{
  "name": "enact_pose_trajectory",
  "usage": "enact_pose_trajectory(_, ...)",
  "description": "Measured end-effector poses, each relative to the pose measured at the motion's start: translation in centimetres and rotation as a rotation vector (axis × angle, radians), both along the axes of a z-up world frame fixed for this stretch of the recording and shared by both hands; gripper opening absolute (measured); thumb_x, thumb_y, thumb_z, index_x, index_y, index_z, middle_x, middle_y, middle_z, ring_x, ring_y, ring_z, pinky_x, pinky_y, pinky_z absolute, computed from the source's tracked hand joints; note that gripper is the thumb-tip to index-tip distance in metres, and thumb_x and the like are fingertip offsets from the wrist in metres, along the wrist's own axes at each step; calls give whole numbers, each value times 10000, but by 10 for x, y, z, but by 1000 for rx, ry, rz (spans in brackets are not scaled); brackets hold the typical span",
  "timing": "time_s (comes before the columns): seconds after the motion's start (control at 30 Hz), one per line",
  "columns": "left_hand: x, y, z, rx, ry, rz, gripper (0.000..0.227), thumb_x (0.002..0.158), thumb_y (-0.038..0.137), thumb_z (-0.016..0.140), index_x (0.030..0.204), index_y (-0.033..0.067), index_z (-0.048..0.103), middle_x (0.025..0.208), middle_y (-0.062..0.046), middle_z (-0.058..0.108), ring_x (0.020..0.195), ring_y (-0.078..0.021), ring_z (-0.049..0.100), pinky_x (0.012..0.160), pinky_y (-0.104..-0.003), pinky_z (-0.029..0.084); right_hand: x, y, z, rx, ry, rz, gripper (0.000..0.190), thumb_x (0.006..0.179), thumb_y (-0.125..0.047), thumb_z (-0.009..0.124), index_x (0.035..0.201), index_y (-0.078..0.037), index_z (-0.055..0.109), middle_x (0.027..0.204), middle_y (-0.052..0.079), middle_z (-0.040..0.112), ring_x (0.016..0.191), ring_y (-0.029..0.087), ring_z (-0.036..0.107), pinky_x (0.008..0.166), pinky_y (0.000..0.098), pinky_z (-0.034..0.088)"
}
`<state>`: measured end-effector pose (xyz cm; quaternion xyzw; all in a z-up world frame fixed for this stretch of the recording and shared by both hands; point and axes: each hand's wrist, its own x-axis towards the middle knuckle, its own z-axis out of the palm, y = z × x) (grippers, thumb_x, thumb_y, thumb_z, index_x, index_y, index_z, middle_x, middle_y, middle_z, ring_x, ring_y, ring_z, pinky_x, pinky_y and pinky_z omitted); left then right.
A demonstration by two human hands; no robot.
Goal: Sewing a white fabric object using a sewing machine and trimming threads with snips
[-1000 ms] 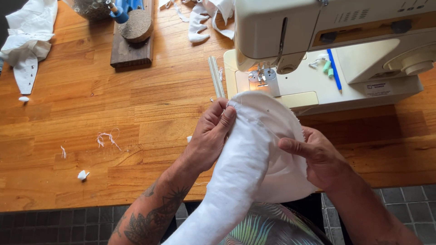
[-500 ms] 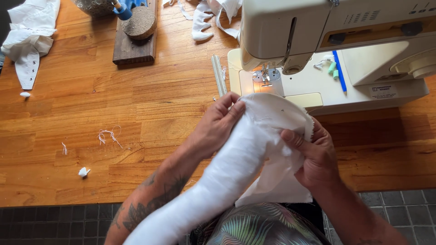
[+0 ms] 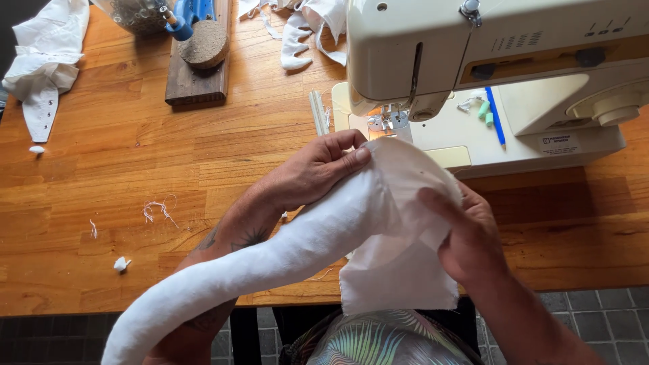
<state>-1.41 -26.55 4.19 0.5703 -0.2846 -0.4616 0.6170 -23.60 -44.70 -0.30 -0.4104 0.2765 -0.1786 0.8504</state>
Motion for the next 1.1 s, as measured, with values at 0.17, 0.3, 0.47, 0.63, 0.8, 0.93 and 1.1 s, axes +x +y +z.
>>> enact_pose_trajectory(0.17, -7, -3, -6, 10, 4, -38, 248, 1211, 336, 665, 1121, 105, 685, 737, -125, 782, 513, -153, 745, 435, -260, 630, 1, -6, 31, 10, 34, -12, 267, 959, -140, 866, 1179, -19, 774, 949, 246, 849, 804, 380, 877, 758, 578, 733)
enact_pose_trajectory(0.3, -18, -6, 6, 26, -61, -93, 227, 1203, 322, 687, 1130, 108, 705, 765, -80, 777, 569, -127, 756, 477, -232, 631, 5, 10, 65, -128, 136, 150, 279, 801, 23, 960, 1048, 36, 830, 830, 240, 854, 712, 362, 865, 686, 579, 733)
enact_pose_trajectory(0.47, -19, -7, 11, 32, -208, -89, 282, 1182, 357, 715, 1096, 90, 738, 774, -76, 761, 631, -121, 739, 540, -246, 634, 2, 8, 54, -221, 132, 89, 233, 819, 110, 946, 1016, 77, 826, 795, 266, 822, 698, 383, 859, 638, 587, 736)
enact_pose_trajectory(0.63, -26, 3, 67, 71, -185, -251, 659, 879, 449, 997, 1294, 7, 736, 928, -71, 727, 874, -185, 732, 811, -354, 691, -3, 10, 61, -339, 150, 44, 161, 892, 25, 961, 986, 38, 831, 787, 215, 808, 783, 268, 822, 724, 536, 726)
enact_pose_trajectory(0.8, -31, 11, 62, 113, -245, -223, 761, 788, 315, 1028, 1396, -25, 722, 975, -75, 688, 954, -210, 723, 883, -401, 675, -2, 21, 75, -458, 148, 42, 183, 910, -41, 973, 981, 35, 823, 796, 213, 806, 811, 246, 815, 808, 505, 721)
enact_pose_trajectory(0.93, -45, 7, 102, 465, -290, -91, 485, 695, 237, 808, 1166, 123, 780, 920, 15, 781, 778, -99, 675, 663, -280, 530, -16, 30, 53, -691, 194, 13, 157, 949, -117, 940, 1031, -24, 844, 928, 8, 793, 838, 141, 743, 766, 336, 665)
enact_pose_trajectory(1.1, -45, 2, 117, 637, -420, -56, 179, 759, 308, 798, 861, 179, 727, 780, 40, 673, 731, -104, 613, 625, -337, 477, -18, 40, 35, -910, 162, -51, 211, 896, -94, 1018, 932, -59, 813, 917, -22, 758, 798, 106, 734, 735, 305, 647)
